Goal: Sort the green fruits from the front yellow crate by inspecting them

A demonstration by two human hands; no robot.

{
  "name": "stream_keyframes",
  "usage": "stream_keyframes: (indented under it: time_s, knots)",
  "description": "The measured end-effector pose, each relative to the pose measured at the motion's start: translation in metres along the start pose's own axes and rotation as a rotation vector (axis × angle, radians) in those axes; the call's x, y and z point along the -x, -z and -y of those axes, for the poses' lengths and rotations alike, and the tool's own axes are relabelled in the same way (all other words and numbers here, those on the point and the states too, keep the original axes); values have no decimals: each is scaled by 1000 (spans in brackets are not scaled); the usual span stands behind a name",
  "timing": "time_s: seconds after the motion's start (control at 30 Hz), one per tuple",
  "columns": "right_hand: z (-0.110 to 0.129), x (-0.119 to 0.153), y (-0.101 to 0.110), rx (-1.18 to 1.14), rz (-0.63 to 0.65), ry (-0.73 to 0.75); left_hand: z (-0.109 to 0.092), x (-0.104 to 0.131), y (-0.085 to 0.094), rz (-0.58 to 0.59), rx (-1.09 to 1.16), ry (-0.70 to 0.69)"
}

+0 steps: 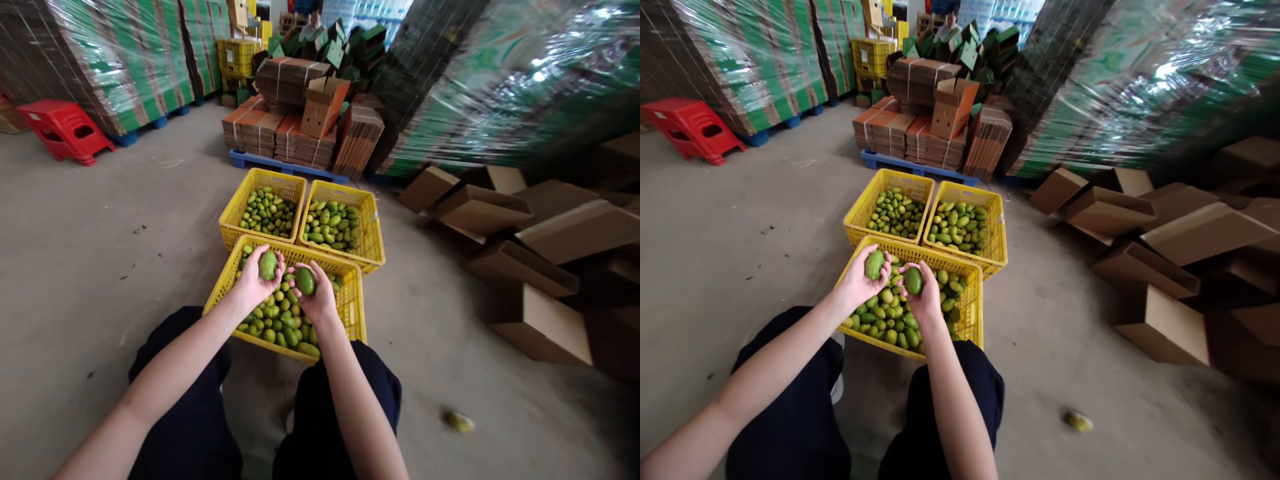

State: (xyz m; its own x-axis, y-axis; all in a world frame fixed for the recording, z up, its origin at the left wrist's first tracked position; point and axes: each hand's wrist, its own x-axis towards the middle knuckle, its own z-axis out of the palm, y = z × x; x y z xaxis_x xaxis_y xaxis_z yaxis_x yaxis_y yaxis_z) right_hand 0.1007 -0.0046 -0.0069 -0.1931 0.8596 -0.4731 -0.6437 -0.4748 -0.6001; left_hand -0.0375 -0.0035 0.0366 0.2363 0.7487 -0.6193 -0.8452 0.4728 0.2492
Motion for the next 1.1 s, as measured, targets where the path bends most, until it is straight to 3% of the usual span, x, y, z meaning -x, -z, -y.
stream_keyframes:
  time_s: [0.2,0.5,0.73,0.9,1.1]
  knots:
    - [-2,3,1,7,86,94,1,5,-2,79,-81,-76]
    - [-2,-1,3,-40,8,-46,3,2,-2,18,-8,-104]
    - [-1,0,4,-135,25,-78,5,-9,1,-150,72,-142]
    - [-2,-1,4,-138,63,-8,5,-5,-2,-121,61,-139]
    - [-2,-2,3,-82,48,-34,7,-8,-1,-111,37,-107]
